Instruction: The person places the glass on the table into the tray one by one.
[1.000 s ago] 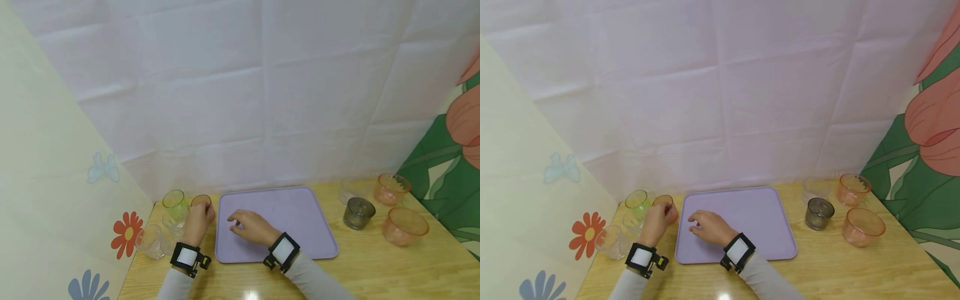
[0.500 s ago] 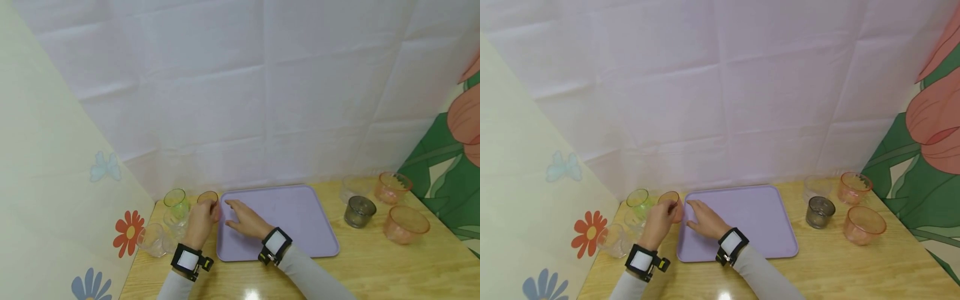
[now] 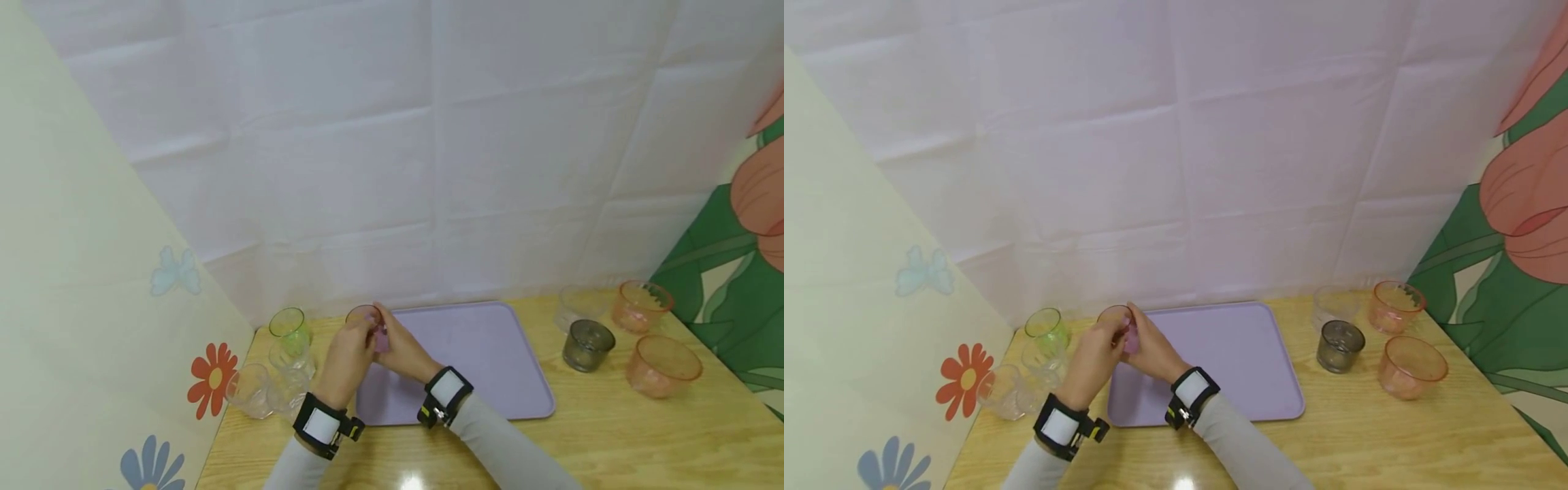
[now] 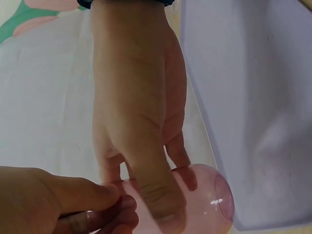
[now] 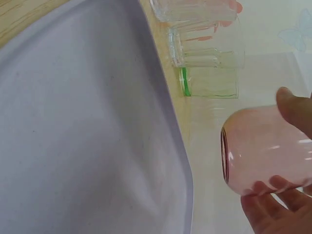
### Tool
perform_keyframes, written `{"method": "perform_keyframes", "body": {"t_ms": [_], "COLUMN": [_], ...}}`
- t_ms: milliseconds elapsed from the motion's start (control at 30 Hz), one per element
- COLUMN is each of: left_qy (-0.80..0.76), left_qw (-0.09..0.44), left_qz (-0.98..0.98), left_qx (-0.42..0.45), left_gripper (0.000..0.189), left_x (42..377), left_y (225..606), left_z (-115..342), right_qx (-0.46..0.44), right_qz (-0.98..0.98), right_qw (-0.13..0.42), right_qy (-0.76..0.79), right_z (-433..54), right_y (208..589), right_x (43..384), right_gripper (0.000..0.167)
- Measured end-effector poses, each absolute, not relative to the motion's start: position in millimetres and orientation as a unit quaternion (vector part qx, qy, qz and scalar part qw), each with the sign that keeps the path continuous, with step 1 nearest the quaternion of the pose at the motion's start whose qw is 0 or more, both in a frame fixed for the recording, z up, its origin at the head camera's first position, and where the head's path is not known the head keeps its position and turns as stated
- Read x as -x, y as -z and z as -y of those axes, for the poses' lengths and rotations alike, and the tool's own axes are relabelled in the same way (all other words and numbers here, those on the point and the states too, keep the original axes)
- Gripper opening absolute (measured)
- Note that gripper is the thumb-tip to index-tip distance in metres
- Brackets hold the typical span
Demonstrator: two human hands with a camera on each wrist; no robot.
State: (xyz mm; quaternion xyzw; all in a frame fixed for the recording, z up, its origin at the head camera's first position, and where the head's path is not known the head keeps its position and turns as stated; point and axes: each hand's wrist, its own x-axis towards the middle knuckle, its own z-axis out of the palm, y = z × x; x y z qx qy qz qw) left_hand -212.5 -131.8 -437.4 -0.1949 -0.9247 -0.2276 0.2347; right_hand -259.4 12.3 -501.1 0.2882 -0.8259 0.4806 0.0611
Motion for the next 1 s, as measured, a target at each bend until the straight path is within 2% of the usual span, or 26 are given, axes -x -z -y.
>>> {"method": "perform_keyframes", "body": {"t_ms": [100, 233, 367, 667, 800, 1000], "left_qy": [0.227, 0.224, 0.232, 0.273, 0.310, 0.411], "left_qw": [0.241, 0.252, 0.263, 0.312, 0.291, 0.223], "left_qz": [0.923, 0.920, 0.914, 0.893, 0.895, 0.880], "left_qx": [0.199, 0.202, 0.204, 0.173, 0.130, 0.081], "left_gripper": [0.011, 0.011, 0.016, 0.051, 0.064, 0.073], "left_x": [213, 216, 223, 239, 245, 255], "left_y": [438, 442, 449, 471, 480, 494], "left_z": [128, 124, 122, 121, 122, 124], "right_qx": [-0.283, -0.281, -0.264, -0.234, -0.226, -0.232], "right_qz": [0.825, 0.818, 0.816, 0.803, 0.801, 0.806], "right_qw": [0.086, 0.114, 0.110, 0.104, 0.102, 0.111], "right_qy": [-0.483, -0.488, -0.502, -0.538, -0.546, -0.534], "right_z": [-13, -14, -15, -14, -13, -13], "right_y": [501, 502, 504, 513, 517, 527], "right_x": [261, 265, 270, 284, 289, 297], "right_gripper": [0.098, 0.085, 0.076, 0.074, 0.075, 0.075]}}
